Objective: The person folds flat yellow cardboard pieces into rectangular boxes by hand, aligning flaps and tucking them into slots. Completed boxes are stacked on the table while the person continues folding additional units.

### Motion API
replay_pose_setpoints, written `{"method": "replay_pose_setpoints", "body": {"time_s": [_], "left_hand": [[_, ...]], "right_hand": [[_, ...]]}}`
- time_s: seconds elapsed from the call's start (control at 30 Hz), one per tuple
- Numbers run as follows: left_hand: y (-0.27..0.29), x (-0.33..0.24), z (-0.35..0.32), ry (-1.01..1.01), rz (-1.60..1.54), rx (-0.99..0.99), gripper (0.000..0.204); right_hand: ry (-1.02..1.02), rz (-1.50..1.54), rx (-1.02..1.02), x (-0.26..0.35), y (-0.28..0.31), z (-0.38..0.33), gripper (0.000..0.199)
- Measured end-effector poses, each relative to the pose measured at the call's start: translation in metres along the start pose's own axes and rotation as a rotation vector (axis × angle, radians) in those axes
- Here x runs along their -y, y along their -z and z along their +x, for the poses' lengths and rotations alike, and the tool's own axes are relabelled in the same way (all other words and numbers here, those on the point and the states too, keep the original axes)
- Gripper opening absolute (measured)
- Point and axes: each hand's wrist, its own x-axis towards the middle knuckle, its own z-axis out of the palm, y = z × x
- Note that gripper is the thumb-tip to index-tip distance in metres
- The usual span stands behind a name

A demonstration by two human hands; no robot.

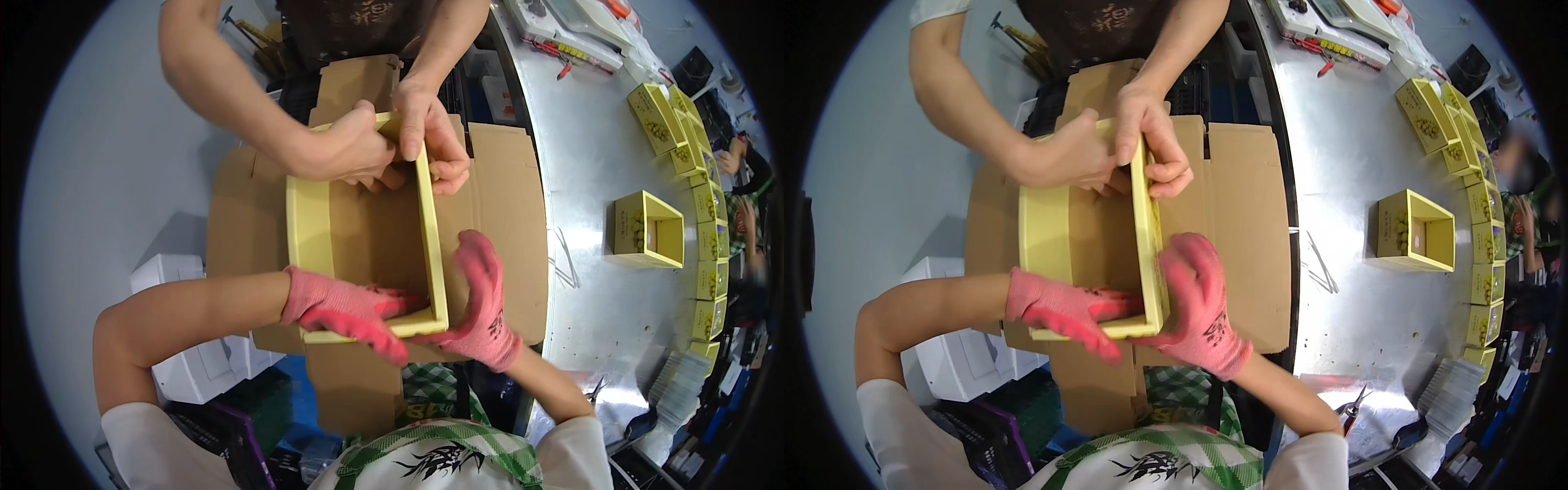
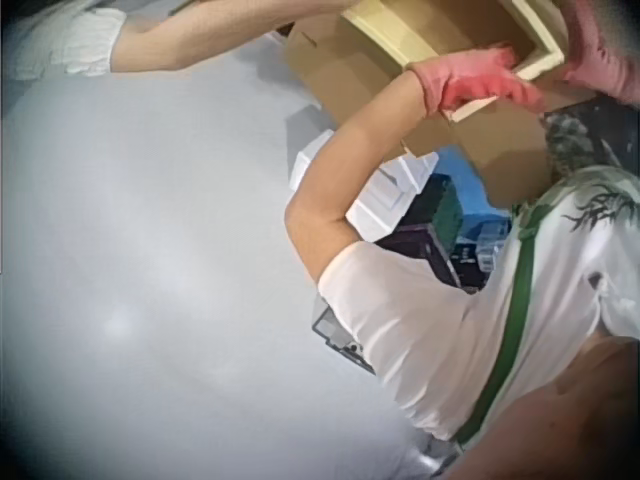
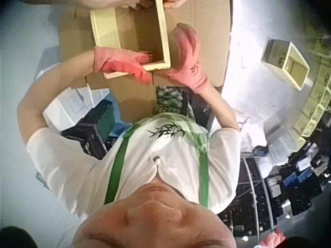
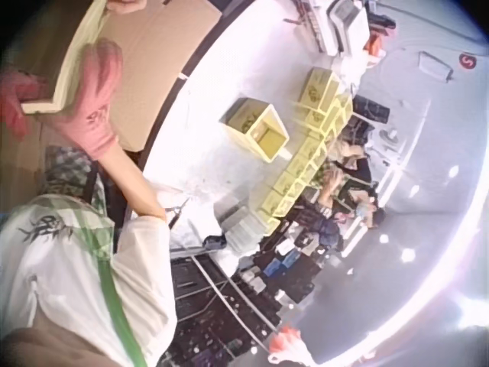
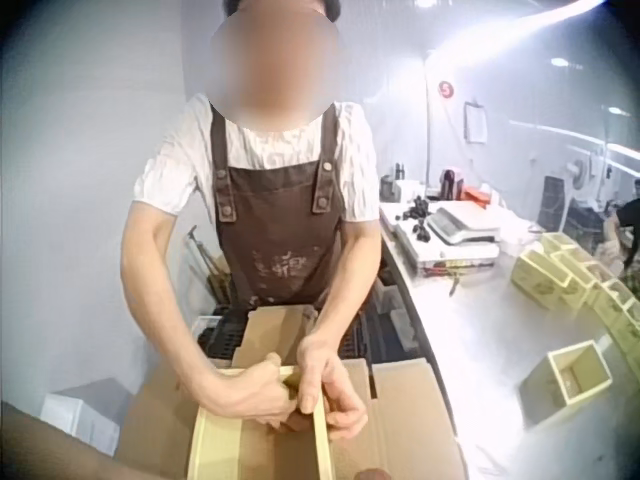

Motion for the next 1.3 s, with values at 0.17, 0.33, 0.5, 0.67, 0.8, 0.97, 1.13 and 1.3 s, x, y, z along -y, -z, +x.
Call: {"method": "replay_pose_setpoints", "body": {"time_s": [0.17,0.33,0.5,0.67,0.8,0.97,1.13,1.3], "left_hand": [[0.009,0.005,0.011,0.071,0.11,0.053,0.083],[0.028,0.006,0.017,0.169,0.112,0.209,0.093],[0.03,-0.006,0.022,0.323,-0.042,0.225,0.063],[0.033,0.004,0.027,0.151,0.079,0.243,0.093],[0.035,-0.013,0.028,0.26,0.004,0.236,0.08],[0.005,-0.011,0.004,-0.035,0.59,-0.292,0.047],[-0.044,0.02,-0.04,-0.501,1.111,-1.098,0.038],[-0.08,0.105,-0.056,-0.682,0.152,-1.695,0.052]], "right_hand": [[-0.274,0.114,0.274,-0.016,-0.004,-0.011,0.108],[-0.199,0.116,0.202,-0.028,-0.01,-0.005,0.102],[-0.227,0.16,0.256,-0.031,-0.011,-0.002,0.102],[-0.235,0.158,0.295,-0.032,-0.01,-0.003,0.108],[-0.218,0.094,0.311,-0.03,-0.009,-0.006,0.121],[-0.252,0.067,0.473,-0.001,0.028,0.012,0.119],[0.096,0.031,0.553,0.056,0.031,0.068,0.084],[-0.421,-0.328,1.912,0.092,-0.047,0.134,0.086]]}}
